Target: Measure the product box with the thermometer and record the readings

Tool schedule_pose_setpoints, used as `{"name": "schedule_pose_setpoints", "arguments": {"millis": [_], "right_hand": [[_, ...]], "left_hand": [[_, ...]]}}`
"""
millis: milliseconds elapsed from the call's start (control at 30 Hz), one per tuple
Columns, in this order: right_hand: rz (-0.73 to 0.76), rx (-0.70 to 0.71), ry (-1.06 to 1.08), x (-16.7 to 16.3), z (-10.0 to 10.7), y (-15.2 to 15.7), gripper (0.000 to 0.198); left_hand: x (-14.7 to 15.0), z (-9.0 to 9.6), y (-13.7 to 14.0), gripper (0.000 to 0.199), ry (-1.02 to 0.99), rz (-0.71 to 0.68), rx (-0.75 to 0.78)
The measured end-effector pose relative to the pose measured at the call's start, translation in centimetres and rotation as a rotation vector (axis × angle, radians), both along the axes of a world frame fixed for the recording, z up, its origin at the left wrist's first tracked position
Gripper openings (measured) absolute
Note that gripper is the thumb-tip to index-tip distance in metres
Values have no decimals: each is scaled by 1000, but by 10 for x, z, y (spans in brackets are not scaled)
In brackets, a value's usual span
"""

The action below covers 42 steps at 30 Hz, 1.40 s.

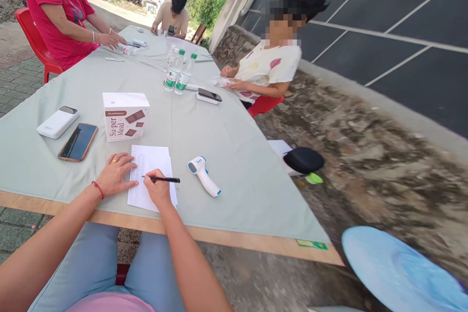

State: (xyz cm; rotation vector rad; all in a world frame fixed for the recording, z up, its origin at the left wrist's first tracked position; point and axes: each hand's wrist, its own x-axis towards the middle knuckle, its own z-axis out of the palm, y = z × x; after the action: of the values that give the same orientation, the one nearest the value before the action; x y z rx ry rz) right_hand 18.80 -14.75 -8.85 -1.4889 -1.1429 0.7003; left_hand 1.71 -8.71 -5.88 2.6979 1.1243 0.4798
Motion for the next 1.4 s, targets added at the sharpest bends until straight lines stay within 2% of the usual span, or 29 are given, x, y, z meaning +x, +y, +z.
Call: {"name": "schedule_pose_setpoints", "arguments": {"millis": [1400], "right_hand": [[17, -18, -42, -1, 5, -4, 11]], "left_hand": [[0, 0, 0, 46, -18, -22, -6]]}}
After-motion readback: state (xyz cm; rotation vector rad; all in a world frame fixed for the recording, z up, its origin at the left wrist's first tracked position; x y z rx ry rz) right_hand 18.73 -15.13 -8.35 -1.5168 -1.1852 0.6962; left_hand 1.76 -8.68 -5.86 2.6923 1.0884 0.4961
